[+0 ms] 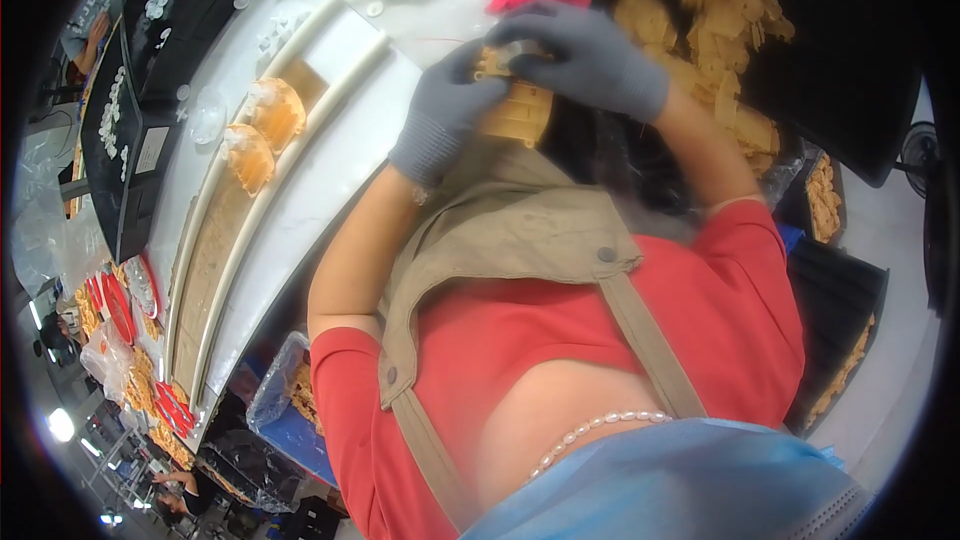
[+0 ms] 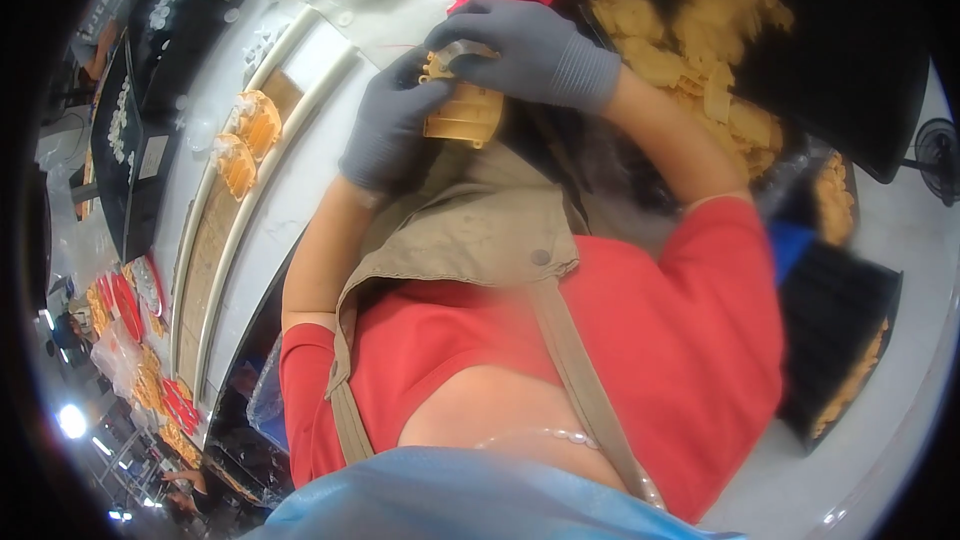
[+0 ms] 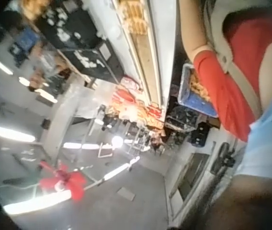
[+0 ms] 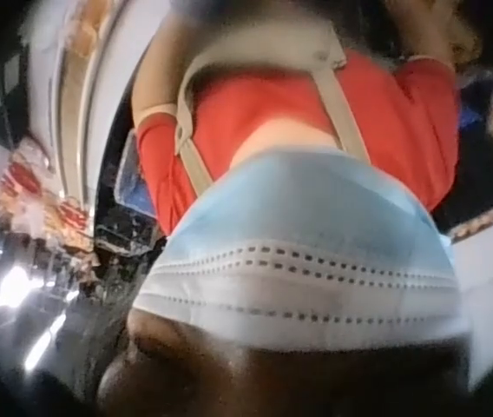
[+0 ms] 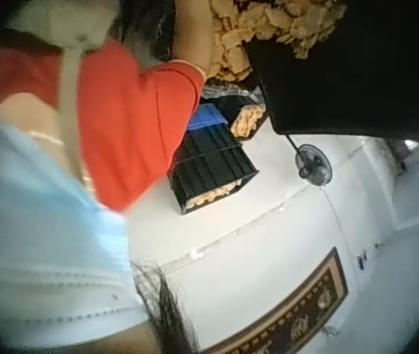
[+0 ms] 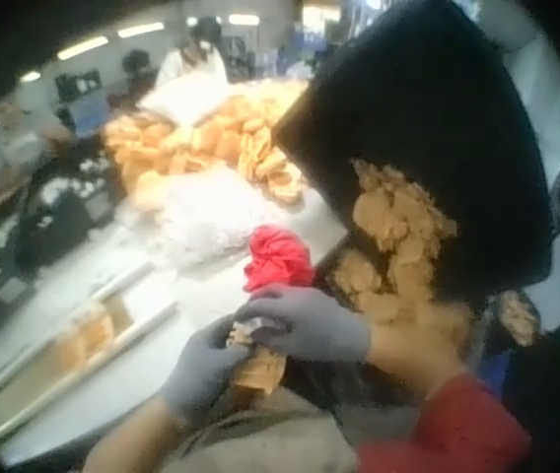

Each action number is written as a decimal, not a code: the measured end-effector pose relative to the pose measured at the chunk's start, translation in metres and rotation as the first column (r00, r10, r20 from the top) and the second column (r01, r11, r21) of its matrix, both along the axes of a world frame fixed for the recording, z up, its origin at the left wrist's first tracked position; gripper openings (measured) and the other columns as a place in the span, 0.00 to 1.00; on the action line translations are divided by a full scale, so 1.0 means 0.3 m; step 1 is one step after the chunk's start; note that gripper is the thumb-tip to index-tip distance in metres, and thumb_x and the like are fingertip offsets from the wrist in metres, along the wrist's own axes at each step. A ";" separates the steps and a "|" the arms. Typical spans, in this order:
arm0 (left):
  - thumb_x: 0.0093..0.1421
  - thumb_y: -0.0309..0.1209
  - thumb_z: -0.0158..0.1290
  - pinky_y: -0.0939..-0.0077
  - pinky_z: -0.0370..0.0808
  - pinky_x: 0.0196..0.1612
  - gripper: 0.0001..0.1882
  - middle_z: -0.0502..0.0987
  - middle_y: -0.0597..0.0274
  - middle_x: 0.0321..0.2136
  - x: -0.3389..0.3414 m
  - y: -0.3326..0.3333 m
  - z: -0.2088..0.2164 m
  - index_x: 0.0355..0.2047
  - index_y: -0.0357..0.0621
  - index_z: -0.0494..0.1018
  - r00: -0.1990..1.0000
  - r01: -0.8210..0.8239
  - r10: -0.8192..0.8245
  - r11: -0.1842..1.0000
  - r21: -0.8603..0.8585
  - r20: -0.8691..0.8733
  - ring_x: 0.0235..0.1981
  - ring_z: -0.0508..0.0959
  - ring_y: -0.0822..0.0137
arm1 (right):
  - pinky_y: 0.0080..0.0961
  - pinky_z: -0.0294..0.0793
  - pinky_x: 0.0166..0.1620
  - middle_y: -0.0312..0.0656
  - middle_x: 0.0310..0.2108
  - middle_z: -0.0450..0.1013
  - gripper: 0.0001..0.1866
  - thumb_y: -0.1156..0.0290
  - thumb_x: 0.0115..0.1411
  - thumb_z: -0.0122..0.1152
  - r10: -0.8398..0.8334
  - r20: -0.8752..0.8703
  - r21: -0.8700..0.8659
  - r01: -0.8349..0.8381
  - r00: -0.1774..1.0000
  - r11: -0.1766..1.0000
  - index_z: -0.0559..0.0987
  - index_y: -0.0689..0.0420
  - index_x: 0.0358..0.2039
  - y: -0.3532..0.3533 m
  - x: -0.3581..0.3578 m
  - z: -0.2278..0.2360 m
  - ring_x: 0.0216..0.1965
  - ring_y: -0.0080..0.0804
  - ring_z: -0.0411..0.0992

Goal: The person places waffle-like snacks into plastic trays and applies decorative stickers to them by hand.

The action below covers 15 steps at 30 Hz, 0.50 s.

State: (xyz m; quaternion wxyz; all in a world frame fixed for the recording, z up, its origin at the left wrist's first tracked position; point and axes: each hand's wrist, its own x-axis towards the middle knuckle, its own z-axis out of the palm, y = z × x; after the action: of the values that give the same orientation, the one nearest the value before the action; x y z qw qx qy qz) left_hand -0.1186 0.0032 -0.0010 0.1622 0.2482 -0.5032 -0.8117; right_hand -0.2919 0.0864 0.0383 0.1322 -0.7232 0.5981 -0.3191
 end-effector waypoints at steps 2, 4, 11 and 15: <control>0.53 0.28 0.52 0.79 0.73 0.41 0.23 0.75 0.57 0.37 0.010 0.001 -0.005 0.49 0.32 0.68 1.000 0.000 0.001 0.999 -0.036 0.017 0.37 0.75 0.70 | 0.24 0.73 0.40 0.39 0.38 0.71 0.15 0.69 0.53 0.62 -0.001 0.006 0.026 0.001 1.000 1.000 0.76 0.50 0.42 0.000 0.009 -0.004 0.37 0.32 0.73; 0.52 0.28 0.53 0.79 0.73 0.41 0.23 0.75 0.57 0.37 0.015 0.008 -0.015 0.50 0.32 0.68 0.999 0.008 -0.005 0.998 -0.068 0.035 0.37 0.75 0.71 | 0.24 0.73 0.39 0.39 0.37 0.72 0.15 0.69 0.52 0.63 -0.009 0.013 0.055 0.009 1.000 0.998 0.76 0.51 0.42 0.001 0.005 -0.015 0.36 0.32 0.73; 0.52 0.30 0.53 0.78 0.73 0.40 0.25 0.75 0.56 0.37 0.007 0.018 -0.013 0.50 0.32 0.67 0.999 0.037 -0.033 0.993 -0.116 0.041 0.36 0.75 0.69 | 0.25 0.71 0.42 0.42 0.36 0.71 0.24 0.63 0.49 0.66 -0.003 0.077 0.181 -0.011 0.997 0.983 0.74 0.54 0.46 0.005 -0.029 0.009 0.37 0.30 0.72; 0.53 0.31 0.51 0.76 0.74 0.41 0.25 0.75 0.55 0.38 -0.002 0.023 0.058 0.51 0.33 0.66 0.998 0.067 -0.066 0.996 0.053 -0.015 0.36 0.76 0.68 | 0.25 0.72 0.42 0.43 0.37 0.73 0.28 0.59 0.49 0.67 -0.100 0.139 0.076 0.090 0.985 0.993 0.73 0.54 0.50 0.072 -0.063 0.065 0.38 0.29 0.73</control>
State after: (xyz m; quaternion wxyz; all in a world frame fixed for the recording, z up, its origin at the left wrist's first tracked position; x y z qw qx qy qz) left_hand -0.1192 0.0101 0.0164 0.1318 0.2304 -0.4882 -0.8314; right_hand -0.3109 0.1081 0.0577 0.1842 -0.6641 0.6318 -0.3548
